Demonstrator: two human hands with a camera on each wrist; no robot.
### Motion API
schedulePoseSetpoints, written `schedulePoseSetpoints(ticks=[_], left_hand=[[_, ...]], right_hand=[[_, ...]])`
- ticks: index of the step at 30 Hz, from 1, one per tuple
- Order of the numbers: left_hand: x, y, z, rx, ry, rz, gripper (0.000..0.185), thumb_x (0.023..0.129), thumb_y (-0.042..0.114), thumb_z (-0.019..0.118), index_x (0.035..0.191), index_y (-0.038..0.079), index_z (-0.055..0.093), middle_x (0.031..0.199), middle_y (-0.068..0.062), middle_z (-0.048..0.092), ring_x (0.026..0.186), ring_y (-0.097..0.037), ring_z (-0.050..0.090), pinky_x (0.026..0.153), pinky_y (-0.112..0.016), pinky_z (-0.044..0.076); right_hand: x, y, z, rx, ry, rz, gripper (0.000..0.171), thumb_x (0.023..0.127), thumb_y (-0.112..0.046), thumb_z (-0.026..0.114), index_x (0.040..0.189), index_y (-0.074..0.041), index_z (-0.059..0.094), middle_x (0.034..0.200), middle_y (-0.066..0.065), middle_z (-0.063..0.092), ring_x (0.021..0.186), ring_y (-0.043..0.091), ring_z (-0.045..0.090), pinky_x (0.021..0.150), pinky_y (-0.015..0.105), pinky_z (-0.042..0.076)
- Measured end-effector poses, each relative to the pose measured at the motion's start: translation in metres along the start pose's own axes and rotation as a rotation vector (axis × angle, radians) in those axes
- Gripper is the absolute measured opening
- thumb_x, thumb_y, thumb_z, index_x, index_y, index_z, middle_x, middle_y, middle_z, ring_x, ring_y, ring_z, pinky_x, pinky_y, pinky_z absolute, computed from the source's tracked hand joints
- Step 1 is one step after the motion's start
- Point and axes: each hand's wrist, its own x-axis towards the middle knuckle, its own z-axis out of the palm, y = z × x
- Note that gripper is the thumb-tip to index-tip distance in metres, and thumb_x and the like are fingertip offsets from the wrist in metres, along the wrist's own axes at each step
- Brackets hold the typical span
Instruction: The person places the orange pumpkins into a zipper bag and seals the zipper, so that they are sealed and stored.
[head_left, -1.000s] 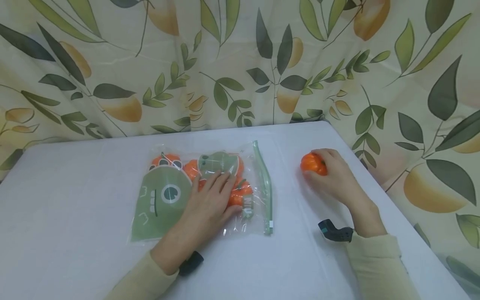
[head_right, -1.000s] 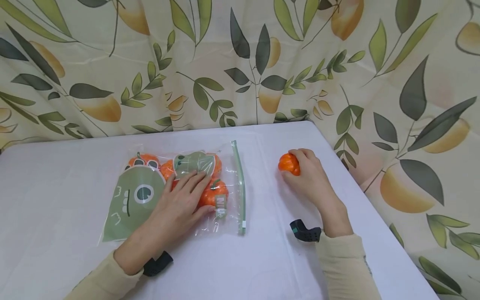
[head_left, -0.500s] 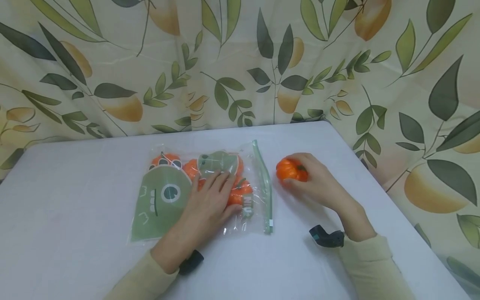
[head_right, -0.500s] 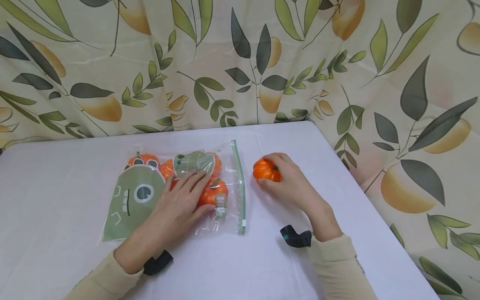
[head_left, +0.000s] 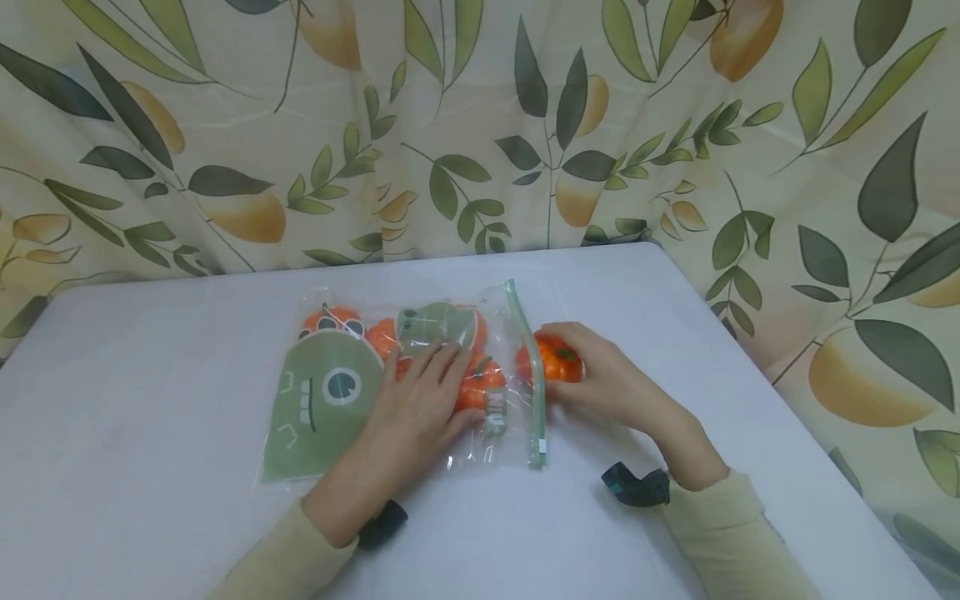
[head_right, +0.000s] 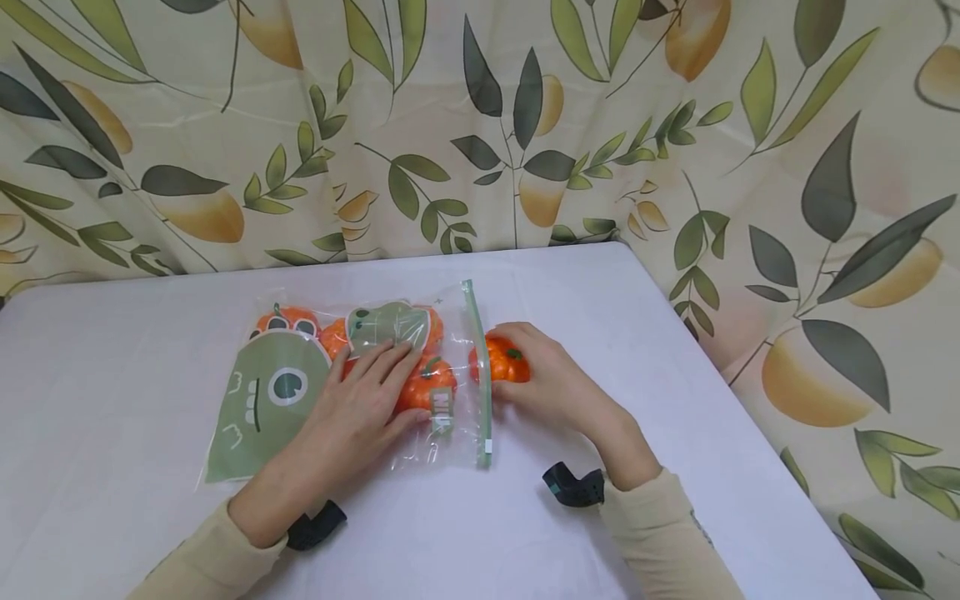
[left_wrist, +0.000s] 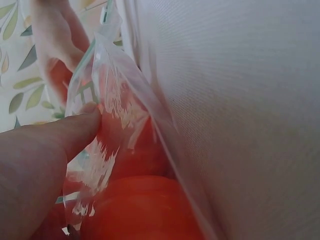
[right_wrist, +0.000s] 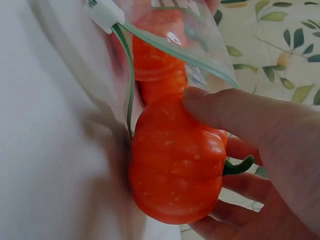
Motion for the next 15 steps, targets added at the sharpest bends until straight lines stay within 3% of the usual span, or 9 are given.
schedulePoseSetpoints(ticks=[8, 15], left_hand=[[-0.0011, 0.0003, -0.0004, -0.001, 0.009, 0.0, 0.081, 0.089, 0.057, 0.065, 0.155, 0.022, 0.034, 0.159, -0.002, 0.038, 0.149, -0.027, 0.032, 0.12, -0.064, 0.016], [-0.0017, 0.0006, -0.0004, -0.004, 0.004, -0.005, 0.082, 0.089, 0.057, 0.065, 0.155, 0.022, 0.033, 0.16, -0.002, 0.037, 0.149, -0.027, 0.032, 0.12, -0.064, 0.015]], right_hand=[[0.0023, -0.0019, 0.0066, 0.01, -0.004, -0.019, 0.063, 0.085, -0.023, 0.078, 0.141, -0.017, 0.051, 0.143, 0.004, 0.053, 0.129, 0.025, 0.052, 0.105, 0.052, 0.049], [0.0009, 0.0039, 0.0031, 0.064, -0.057, 0.003, 0.061, 0.086, -0.018, 0.074, 0.142, -0.015, 0.049, 0.144, 0.005, 0.052, 0.133, 0.028, 0.049, 0.108, 0.055, 0.044]])
